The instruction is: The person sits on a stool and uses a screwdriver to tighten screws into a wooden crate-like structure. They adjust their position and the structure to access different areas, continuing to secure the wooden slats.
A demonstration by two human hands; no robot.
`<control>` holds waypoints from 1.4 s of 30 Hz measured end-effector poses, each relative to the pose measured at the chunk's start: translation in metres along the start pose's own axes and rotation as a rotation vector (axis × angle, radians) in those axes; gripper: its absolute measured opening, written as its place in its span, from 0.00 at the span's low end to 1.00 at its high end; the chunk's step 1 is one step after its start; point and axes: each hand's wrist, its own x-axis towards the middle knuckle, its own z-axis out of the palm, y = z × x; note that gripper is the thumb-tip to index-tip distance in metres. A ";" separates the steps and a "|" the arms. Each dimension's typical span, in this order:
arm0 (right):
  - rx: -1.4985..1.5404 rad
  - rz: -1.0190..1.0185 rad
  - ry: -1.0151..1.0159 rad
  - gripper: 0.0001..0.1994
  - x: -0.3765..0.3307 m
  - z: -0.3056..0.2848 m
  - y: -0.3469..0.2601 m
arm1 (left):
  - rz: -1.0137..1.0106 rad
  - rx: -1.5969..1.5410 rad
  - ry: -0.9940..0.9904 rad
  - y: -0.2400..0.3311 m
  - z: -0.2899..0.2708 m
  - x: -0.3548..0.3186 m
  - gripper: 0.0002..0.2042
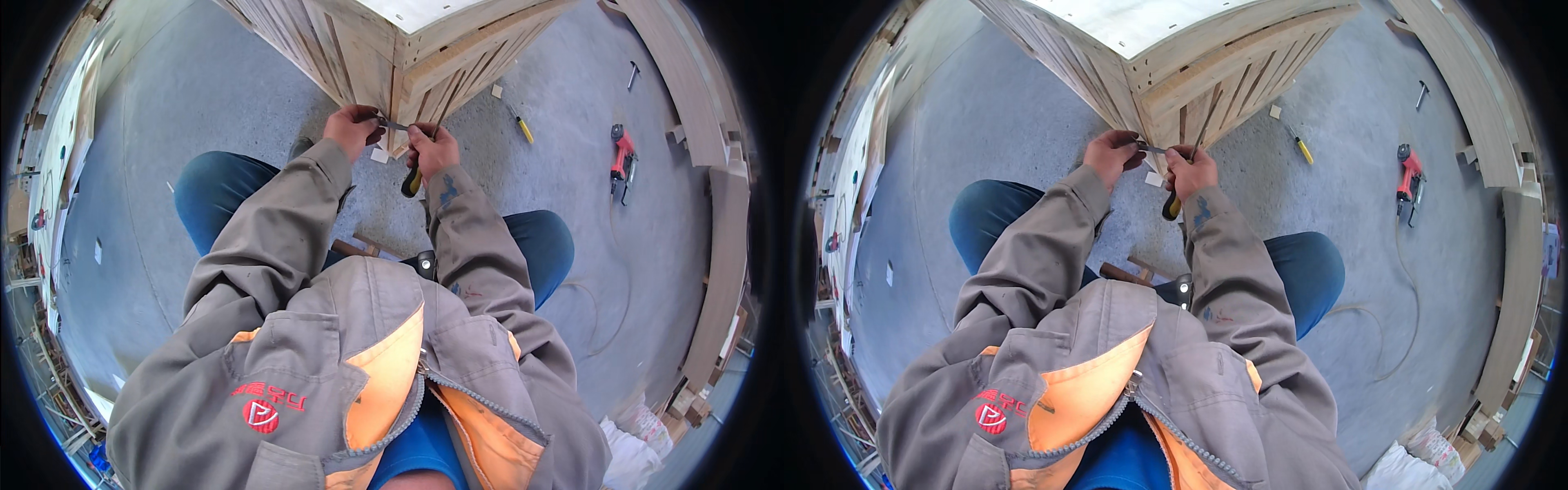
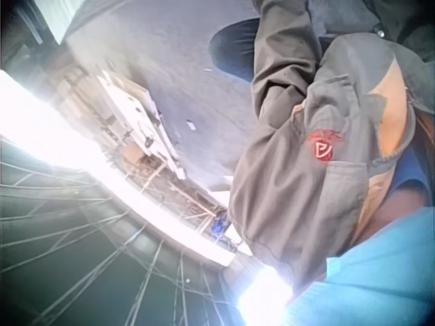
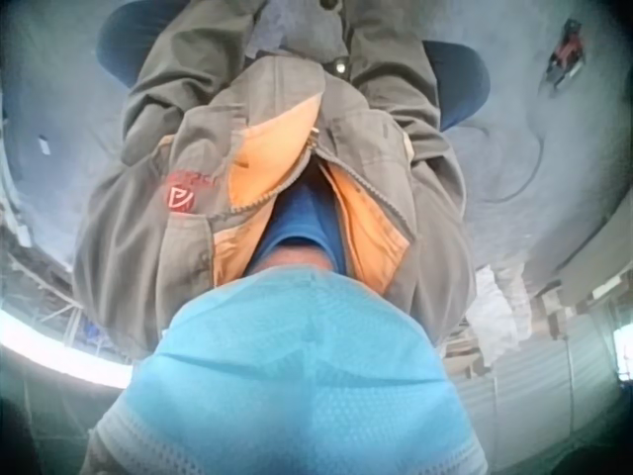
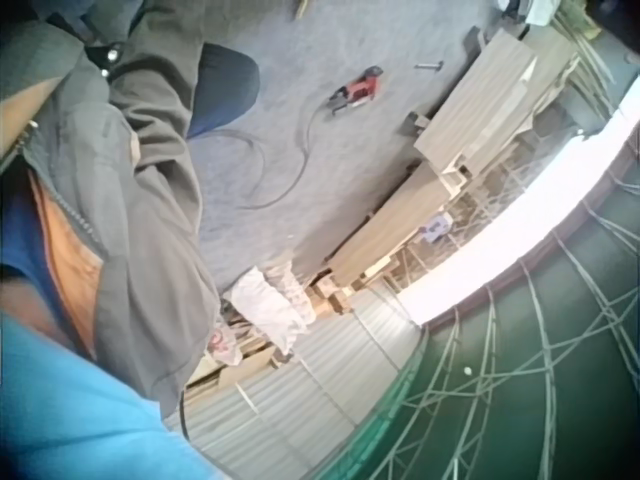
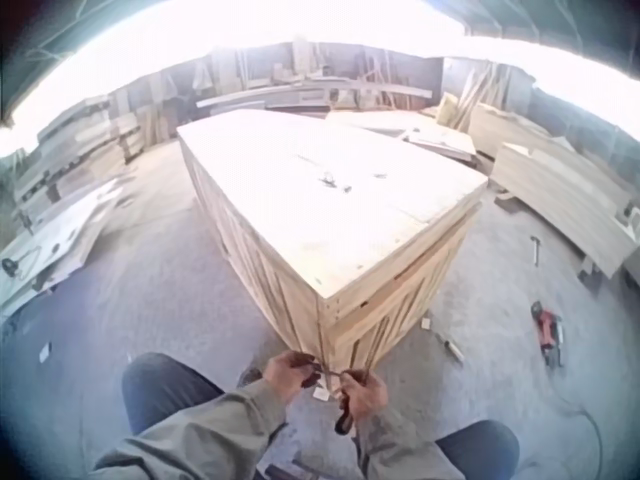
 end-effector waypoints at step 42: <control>0.041 -0.101 0.076 0.08 0.000 -0.007 0.018 | 0.075 0.090 0.184 -0.003 0.022 -0.019 0.14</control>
